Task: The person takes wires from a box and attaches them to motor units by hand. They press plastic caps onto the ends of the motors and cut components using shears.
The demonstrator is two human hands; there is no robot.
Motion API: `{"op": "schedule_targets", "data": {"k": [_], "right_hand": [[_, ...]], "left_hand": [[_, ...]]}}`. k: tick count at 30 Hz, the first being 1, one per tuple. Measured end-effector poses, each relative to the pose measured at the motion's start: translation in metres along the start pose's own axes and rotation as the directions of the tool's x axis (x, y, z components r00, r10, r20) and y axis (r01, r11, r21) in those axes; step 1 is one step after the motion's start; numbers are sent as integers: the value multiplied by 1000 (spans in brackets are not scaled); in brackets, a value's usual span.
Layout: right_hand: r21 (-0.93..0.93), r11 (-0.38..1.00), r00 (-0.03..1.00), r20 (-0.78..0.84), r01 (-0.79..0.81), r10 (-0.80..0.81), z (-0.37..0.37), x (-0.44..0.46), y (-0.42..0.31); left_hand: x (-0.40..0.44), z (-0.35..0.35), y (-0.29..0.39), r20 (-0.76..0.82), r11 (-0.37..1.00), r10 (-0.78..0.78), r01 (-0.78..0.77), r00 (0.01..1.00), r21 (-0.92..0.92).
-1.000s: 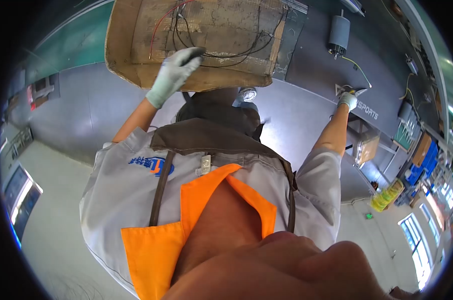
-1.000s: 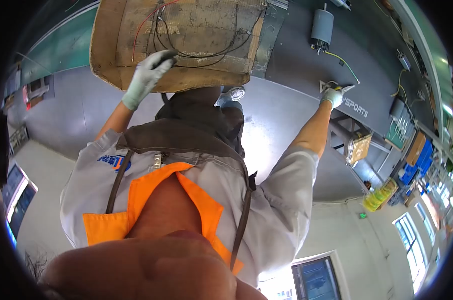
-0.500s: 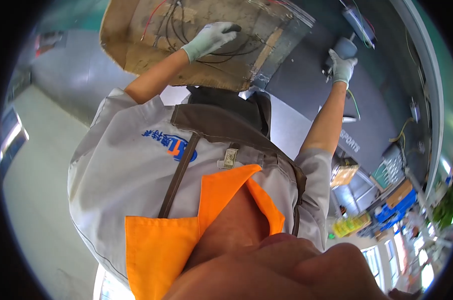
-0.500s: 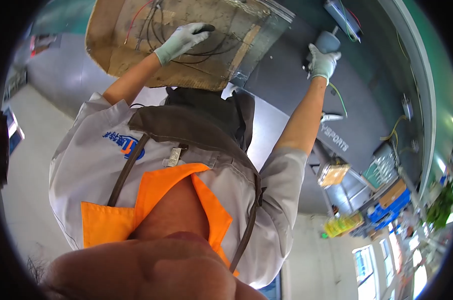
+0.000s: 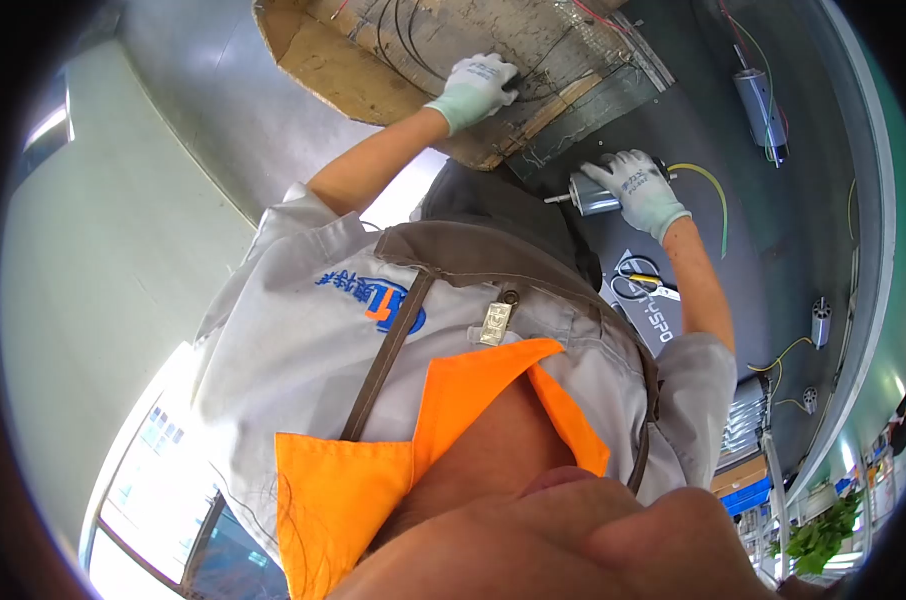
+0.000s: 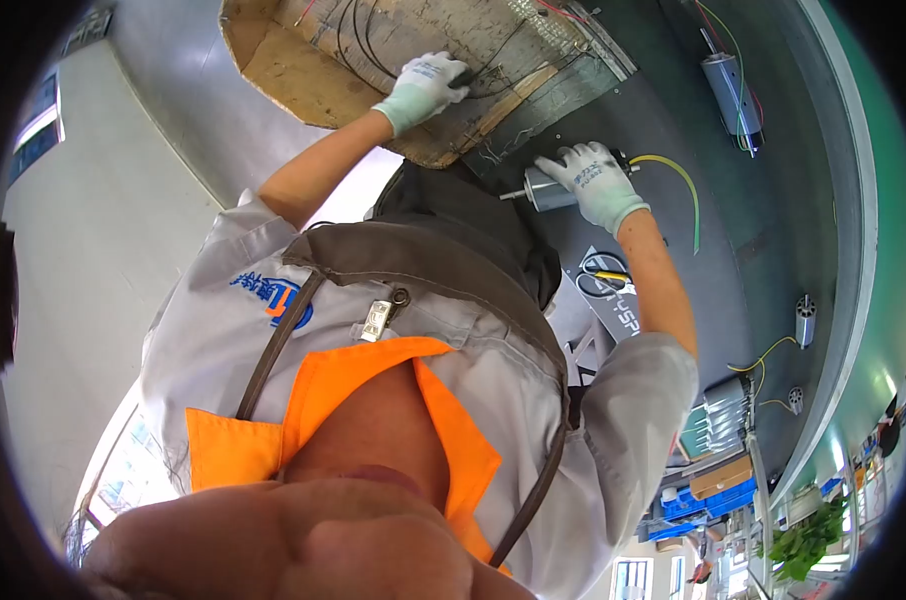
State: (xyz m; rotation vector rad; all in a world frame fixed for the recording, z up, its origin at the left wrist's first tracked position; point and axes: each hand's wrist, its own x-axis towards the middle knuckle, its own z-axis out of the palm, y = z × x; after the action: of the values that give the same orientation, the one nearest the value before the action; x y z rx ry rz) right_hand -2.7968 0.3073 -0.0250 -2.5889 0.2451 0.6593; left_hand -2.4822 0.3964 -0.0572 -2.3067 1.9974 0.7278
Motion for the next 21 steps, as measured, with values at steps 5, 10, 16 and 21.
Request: {"op": "schedule_targets", "data": {"k": [5,10,16,21], "right_hand": [[-153,984,995,-9,96,-98,-6,-3,-4],[-186,983,996,-89,6,-23,4,-10,-11],[254,964,933,-324,-75,158,-40,-5,-34],[432,899,771,-548,-71,325,-52,32,-28]], "left_hand": [[4,13,17,-5,976,-109,108,994,186],[25,33,2,-36,956,-5,16,999,293],[19,-19,-6,-116,1000,-25,27,993,14],[15,-34,-26,-39,784,-167,109,985,-611]]}}
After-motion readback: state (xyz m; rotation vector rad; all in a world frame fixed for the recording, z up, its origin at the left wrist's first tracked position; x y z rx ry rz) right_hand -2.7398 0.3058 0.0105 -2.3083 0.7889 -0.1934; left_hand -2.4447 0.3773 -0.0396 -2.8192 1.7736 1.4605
